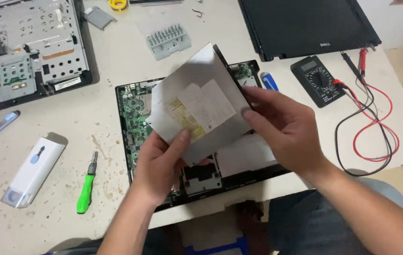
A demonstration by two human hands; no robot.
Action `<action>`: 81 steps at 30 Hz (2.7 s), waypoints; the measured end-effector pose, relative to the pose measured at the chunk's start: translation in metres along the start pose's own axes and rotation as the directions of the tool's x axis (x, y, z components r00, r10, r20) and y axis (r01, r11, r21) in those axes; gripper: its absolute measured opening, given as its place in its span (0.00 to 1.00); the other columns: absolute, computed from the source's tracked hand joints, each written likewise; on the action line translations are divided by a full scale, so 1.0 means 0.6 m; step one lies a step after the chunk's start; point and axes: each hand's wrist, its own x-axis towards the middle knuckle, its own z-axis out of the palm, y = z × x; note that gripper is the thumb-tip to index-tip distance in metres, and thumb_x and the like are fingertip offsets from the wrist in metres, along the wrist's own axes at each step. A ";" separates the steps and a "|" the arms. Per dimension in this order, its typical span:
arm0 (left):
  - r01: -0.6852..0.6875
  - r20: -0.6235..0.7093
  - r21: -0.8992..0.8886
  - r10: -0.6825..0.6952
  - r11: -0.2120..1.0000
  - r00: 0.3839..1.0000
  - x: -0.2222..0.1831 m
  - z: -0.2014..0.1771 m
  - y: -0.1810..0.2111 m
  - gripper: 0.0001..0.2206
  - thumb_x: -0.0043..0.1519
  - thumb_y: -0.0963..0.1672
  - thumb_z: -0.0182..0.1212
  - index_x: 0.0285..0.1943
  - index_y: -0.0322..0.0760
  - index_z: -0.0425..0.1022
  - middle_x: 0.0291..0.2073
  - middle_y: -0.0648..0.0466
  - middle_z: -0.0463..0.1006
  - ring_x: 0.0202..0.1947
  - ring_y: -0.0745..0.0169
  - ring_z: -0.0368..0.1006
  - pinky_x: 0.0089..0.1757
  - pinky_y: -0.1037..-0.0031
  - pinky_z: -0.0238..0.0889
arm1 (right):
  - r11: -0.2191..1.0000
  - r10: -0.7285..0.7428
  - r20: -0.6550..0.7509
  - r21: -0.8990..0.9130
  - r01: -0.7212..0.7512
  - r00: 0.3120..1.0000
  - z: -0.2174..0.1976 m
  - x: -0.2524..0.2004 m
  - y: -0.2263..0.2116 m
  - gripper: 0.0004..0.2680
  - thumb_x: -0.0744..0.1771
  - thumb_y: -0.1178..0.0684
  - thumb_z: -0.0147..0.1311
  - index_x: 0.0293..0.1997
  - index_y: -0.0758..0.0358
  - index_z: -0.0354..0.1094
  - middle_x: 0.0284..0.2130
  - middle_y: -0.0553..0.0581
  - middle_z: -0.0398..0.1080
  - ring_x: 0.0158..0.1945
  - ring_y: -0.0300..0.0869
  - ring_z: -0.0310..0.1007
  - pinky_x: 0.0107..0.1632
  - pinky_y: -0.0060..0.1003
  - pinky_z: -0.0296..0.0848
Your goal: Repairing a laptop by removing internal components and testing the motherboard with a multimeter and pry tool.
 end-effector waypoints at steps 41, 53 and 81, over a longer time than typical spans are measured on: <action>0.069 -0.237 0.732 0.159 0.678 0.958 -0.014 0.011 0.070 0.13 0.64 0.40 0.51 0.56 0.32 0.74 0.42 0.50 0.80 0.40 0.60 0.77 0.44 0.72 0.68 | 0.499 0.146 -0.479 -0.720 -0.482 0.866 -0.473 0.138 0.378 0.17 0.63 0.42 0.67 0.49 0.62 0.76 0.42 0.60 0.76 0.45 0.46 0.75 0.44 0.43 0.69; 0.121 -0.294 0.705 0.132 0.698 0.947 -0.016 0.022 0.068 0.11 0.65 0.39 0.52 0.54 0.30 0.75 0.40 0.49 0.79 0.39 0.61 0.75 0.46 0.73 0.69 | 0.372 0.492 -0.464 -0.653 -0.660 0.737 -0.448 0.095 0.333 0.13 0.63 0.46 0.57 0.47 0.61 0.75 0.39 0.60 0.74 0.40 0.48 0.70 0.40 0.44 0.68; 0.029 -0.127 0.867 0.164 0.497 0.978 0.013 -0.026 0.019 0.18 0.67 0.44 0.42 0.64 0.31 0.66 0.30 0.48 0.69 0.29 0.54 0.65 0.30 0.63 0.59 | 0.774 -0.235 0.236 -0.542 0.328 0.943 -0.015 0.051 0.095 0.12 0.70 0.59 0.50 0.61 0.67 0.69 0.29 0.55 0.63 0.27 0.42 0.60 0.29 0.36 0.57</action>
